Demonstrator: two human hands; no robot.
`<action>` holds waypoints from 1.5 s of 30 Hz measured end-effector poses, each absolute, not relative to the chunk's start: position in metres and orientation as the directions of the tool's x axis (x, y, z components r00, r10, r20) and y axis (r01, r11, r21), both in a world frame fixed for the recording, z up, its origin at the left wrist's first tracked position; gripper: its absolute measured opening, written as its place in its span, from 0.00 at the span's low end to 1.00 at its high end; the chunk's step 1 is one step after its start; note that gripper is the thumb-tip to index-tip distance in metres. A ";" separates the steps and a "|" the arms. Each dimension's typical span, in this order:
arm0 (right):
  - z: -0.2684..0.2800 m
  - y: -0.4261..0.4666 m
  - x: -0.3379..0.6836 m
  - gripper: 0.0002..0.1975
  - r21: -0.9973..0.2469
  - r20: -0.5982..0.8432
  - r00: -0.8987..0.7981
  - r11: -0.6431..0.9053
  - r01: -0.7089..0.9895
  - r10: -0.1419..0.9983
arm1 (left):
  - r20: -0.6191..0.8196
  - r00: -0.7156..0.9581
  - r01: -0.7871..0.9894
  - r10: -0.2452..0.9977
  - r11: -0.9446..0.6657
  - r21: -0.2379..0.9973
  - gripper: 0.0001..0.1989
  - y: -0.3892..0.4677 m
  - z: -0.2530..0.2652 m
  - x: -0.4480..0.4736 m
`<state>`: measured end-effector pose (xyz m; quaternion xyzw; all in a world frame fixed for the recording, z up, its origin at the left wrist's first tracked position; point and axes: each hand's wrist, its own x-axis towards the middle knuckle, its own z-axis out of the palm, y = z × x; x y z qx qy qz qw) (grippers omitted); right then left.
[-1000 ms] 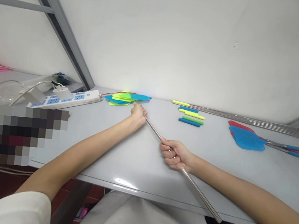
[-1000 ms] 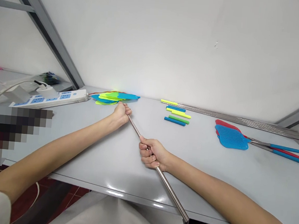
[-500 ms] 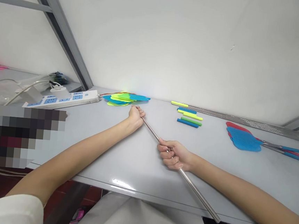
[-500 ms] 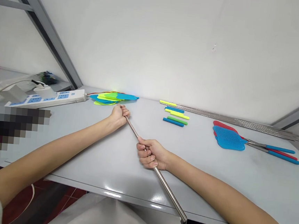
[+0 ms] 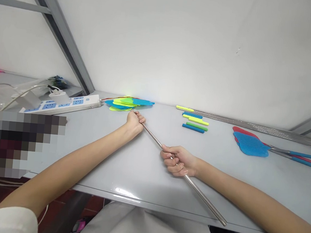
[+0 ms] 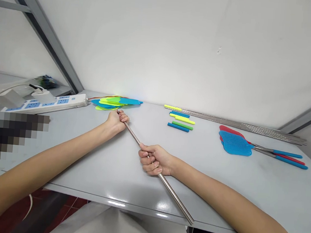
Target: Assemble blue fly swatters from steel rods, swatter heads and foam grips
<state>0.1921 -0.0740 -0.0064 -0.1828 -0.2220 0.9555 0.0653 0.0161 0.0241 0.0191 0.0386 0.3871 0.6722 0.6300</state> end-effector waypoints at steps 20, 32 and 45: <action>-0.003 -0.087 0.189 0.17 -0.626 -0.403 -0.859 -0.780 0.008 0.315 | -0.382 -0.290 -0.793 0.878 0.004 0.609 0.14 0.007 0.028 0.021; -0.002 -0.088 0.189 0.17 -0.659 -0.419 -0.845 -0.751 0.032 0.332 | -0.357 -0.315 -0.778 0.879 -0.024 0.627 0.14 0.002 0.028 0.025; -0.001 -0.088 0.189 0.17 -0.670 -0.426 -0.839 -0.741 0.042 0.337 | -0.360 -0.304 -0.782 0.882 -0.015 0.623 0.15 -0.006 0.029 0.030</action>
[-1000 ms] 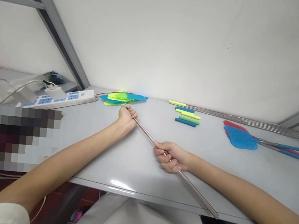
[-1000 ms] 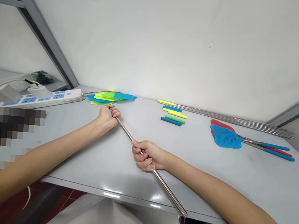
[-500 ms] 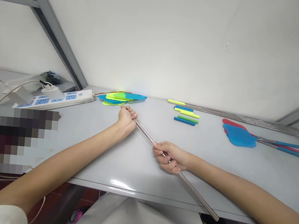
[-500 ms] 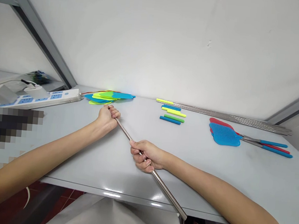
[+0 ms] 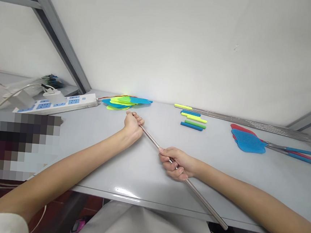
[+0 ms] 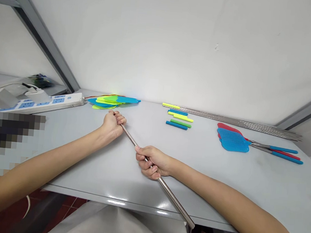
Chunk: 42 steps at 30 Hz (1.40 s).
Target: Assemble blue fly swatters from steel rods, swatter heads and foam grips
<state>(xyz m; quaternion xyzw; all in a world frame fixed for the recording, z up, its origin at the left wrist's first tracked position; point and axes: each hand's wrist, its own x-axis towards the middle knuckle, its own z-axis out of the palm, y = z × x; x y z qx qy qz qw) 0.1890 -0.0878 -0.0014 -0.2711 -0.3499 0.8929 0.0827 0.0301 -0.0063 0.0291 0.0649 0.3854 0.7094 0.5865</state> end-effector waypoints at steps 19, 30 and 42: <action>-0.003 -0.087 0.189 0.17 -0.675 -0.405 -0.853 -0.737 0.037 0.329 | -0.371 -0.293 -0.786 0.881 -0.001 0.618 0.17 -0.015 0.029 0.037; -0.004 -0.087 0.189 0.17 -0.679 -0.391 -0.865 -0.733 0.040 0.315 | -0.367 -0.298 -0.786 0.881 -0.008 0.618 0.18 -0.019 0.029 0.038; -0.005 -0.086 0.188 0.17 -0.676 -0.389 -0.868 -0.736 0.040 0.310 | -0.375 -0.297 -0.777 0.878 0.005 0.629 0.18 -0.023 0.027 0.042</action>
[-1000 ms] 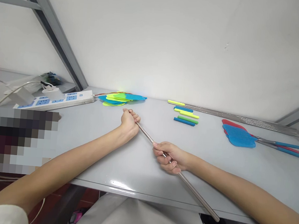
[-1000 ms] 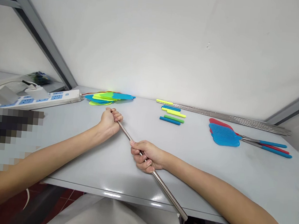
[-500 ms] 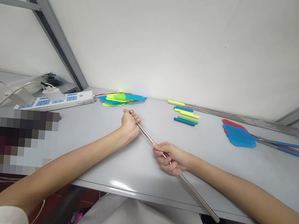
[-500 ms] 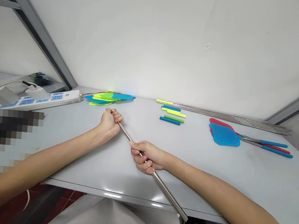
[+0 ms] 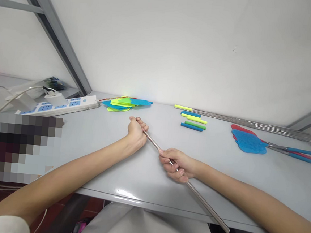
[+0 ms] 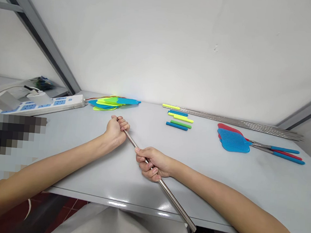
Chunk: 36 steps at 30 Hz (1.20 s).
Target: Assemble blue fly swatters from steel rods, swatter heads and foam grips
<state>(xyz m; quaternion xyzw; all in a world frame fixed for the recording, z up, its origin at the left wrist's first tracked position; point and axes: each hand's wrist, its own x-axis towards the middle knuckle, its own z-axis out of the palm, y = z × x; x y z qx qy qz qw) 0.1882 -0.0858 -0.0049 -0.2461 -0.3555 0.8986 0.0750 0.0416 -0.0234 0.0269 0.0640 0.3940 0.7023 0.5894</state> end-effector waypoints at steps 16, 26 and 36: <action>-0.003 -0.086 0.187 0.17 -0.682 -0.390 -0.866 -0.730 0.043 0.313 | -0.375 -0.256 -0.786 0.891 0.034 0.617 0.17 -0.026 0.027 0.042; -0.005 -0.081 0.185 0.16 -0.619 -0.327 -0.908 -0.785 -0.003 0.261 | -0.356 -0.131 -0.791 0.925 0.119 0.600 0.15 -0.017 0.031 0.033; 0.000 -0.080 0.183 0.16 -0.620 -0.308 -0.909 -0.784 -0.033 0.281 | -0.305 -0.050 -0.746 0.951 0.168 0.644 0.14 -0.010 0.042 0.026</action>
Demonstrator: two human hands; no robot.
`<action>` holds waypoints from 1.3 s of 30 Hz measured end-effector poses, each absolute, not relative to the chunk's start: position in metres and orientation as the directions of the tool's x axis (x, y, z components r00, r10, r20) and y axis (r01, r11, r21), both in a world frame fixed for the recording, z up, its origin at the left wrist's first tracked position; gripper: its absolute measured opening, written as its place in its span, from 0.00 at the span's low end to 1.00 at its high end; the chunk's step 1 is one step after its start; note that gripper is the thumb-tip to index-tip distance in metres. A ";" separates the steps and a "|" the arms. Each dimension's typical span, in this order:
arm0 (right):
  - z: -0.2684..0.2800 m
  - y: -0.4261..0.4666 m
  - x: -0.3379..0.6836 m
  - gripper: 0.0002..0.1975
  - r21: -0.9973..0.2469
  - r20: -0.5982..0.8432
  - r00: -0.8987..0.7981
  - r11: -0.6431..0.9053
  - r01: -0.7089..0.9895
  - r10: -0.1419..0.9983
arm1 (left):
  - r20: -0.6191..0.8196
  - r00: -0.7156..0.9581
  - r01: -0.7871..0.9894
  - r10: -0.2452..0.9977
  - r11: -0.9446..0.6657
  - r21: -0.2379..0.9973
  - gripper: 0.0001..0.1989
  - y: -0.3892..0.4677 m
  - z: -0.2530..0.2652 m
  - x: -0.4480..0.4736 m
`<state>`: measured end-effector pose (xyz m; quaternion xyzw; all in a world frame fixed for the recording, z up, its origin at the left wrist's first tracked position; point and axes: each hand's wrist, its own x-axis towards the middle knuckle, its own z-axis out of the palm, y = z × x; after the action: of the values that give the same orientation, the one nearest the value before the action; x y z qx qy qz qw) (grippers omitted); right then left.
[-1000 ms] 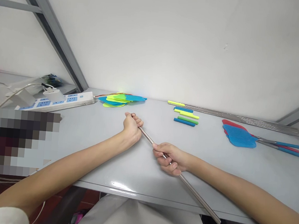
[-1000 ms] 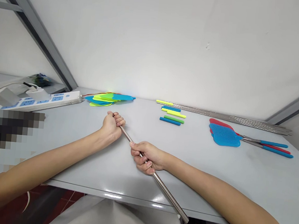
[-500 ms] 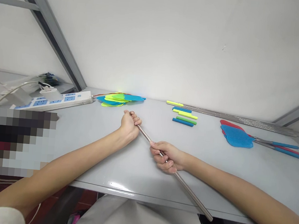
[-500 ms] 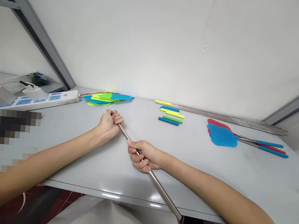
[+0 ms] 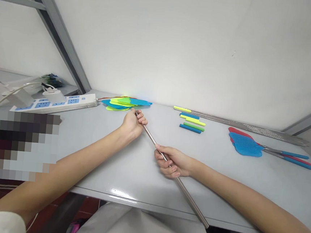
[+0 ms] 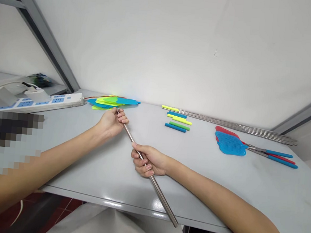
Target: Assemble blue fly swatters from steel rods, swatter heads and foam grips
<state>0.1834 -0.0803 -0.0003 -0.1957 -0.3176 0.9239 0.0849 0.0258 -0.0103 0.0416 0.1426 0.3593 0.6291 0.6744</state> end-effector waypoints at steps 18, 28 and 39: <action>0.003 -0.082 0.180 0.12 -0.602 -0.292 -0.870 -0.783 -0.156 0.397 | -0.186 -0.152 -0.690 0.971 0.030 0.724 0.15 0.022 0.046 -0.001; 0.003 -0.083 0.180 0.12 -0.603 -0.312 -0.858 -0.783 -0.153 0.408 | -0.176 -0.181 -0.703 0.968 -0.002 0.712 0.13 0.035 0.053 -0.022; 0.004 -0.083 0.182 0.11 -0.629 -0.319 -0.858 -0.767 -0.125 0.402 | -0.231 -0.258 -0.744 0.938 -0.041 0.667 0.12 0.052 0.050 -0.052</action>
<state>0.1815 -0.0825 0.0044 -0.2238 -0.3092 0.9129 0.1444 -0.0521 0.0523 0.0501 0.1359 0.3567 0.7085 0.5936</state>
